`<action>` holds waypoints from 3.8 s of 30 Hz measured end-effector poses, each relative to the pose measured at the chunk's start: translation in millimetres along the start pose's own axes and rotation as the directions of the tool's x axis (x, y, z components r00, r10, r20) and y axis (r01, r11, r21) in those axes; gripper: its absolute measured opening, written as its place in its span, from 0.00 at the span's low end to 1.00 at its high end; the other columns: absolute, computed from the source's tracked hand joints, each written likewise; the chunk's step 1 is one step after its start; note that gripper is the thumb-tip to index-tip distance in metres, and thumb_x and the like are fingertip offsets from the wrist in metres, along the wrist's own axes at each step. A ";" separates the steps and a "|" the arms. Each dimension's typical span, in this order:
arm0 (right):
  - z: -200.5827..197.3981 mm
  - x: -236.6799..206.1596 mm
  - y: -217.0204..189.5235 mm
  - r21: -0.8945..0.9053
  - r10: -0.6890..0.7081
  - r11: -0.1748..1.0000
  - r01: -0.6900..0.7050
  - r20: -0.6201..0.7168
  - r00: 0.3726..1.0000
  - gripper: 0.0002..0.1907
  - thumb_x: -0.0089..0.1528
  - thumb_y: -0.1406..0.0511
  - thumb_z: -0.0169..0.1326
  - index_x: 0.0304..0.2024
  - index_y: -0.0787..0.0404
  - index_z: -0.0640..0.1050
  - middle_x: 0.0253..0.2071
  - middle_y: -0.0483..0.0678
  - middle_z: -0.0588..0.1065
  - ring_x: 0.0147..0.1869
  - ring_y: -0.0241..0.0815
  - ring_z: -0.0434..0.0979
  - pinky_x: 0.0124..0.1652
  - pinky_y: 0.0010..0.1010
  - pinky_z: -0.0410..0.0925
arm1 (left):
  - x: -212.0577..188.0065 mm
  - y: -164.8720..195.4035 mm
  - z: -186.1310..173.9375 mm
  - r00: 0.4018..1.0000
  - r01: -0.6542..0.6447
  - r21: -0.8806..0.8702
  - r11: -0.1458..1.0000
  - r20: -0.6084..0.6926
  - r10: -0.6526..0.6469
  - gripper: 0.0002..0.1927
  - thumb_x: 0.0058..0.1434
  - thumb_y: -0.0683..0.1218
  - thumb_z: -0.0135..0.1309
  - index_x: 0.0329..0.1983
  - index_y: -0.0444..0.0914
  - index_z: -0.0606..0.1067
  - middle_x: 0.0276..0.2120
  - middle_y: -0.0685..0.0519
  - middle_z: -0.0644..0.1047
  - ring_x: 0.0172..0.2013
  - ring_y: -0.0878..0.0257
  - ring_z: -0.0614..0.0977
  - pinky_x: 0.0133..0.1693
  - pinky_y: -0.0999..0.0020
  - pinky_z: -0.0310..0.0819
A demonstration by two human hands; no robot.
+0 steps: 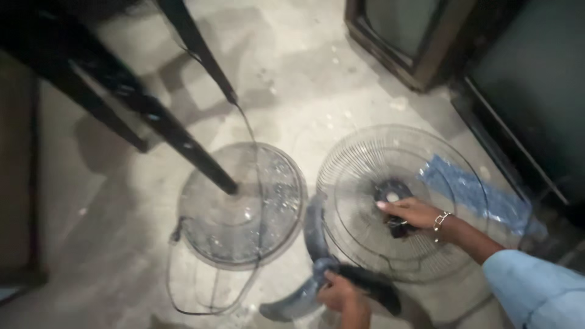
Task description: The person reassembles a pedestal fan. They fit the blade assembly onto the motor shaft, tighten the hub using a screwdriver, attach the front wire guard, secure it with a retaining ring, and finally mount the blades and tighten the center cap by hand.
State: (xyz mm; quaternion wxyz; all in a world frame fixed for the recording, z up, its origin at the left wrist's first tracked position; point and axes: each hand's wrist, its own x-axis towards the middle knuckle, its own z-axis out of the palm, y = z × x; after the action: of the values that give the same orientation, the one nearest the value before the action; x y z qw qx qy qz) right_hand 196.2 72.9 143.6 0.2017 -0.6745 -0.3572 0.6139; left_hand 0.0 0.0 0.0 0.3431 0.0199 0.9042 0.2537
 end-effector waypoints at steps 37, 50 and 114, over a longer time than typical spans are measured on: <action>183.4 -274.7 -481.3 -0.812 -0.924 -0.255 0.524 0.045 -0.381 0.37 0.48 0.56 0.68 0.59 0.56 0.74 0.49 0.52 0.77 0.47 0.54 0.81 0.45 0.42 0.75 | -139.5 462.4 -476.2 -0.171 -0.777 -0.407 -0.480 -0.598 0.783 0.18 0.59 0.46 0.66 0.52 0.36 0.81 0.45 0.46 0.79 0.39 0.59 0.84 0.42 0.66 0.79; 203.1 -272.2 -539.0 -0.856 -0.918 -0.252 0.451 0.064 -0.392 0.33 0.51 0.55 0.68 0.57 0.57 0.76 0.49 0.50 0.78 0.48 0.54 0.81 0.44 0.44 0.75 | -112.1 545.4 -491.0 -0.163 -0.629 -0.698 -0.341 -0.311 0.936 0.16 0.59 0.48 0.62 0.49 0.37 0.81 0.59 0.49 0.73 0.50 0.58 0.84 0.46 0.64 0.84; 181.1 -299.7 -597.9 -0.792 -0.940 0.341 0.507 -0.282 0.192 0.25 0.62 0.59 0.61 0.61 0.43 0.71 0.48 0.55 0.80 0.53 0.60 0.81 0.51 0.52 0.73 | -153.9 564.0 -524.5 -0.148 -0.448 -0.893 0.039 0.117 0.982 0.42 0.70 0.52 0.62 0.78 0.41 0.50 0.64 0.46 0.68 0.59 0.60 0.75 0.57 0.64 0.70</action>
State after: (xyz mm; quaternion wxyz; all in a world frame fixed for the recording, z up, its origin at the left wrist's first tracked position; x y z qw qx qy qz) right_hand -117.3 220.8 743.6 0.4049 -0.6016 -0.6882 -0.0213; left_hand -291.0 225.1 693.9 0.4383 0.5773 0.2812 0.6289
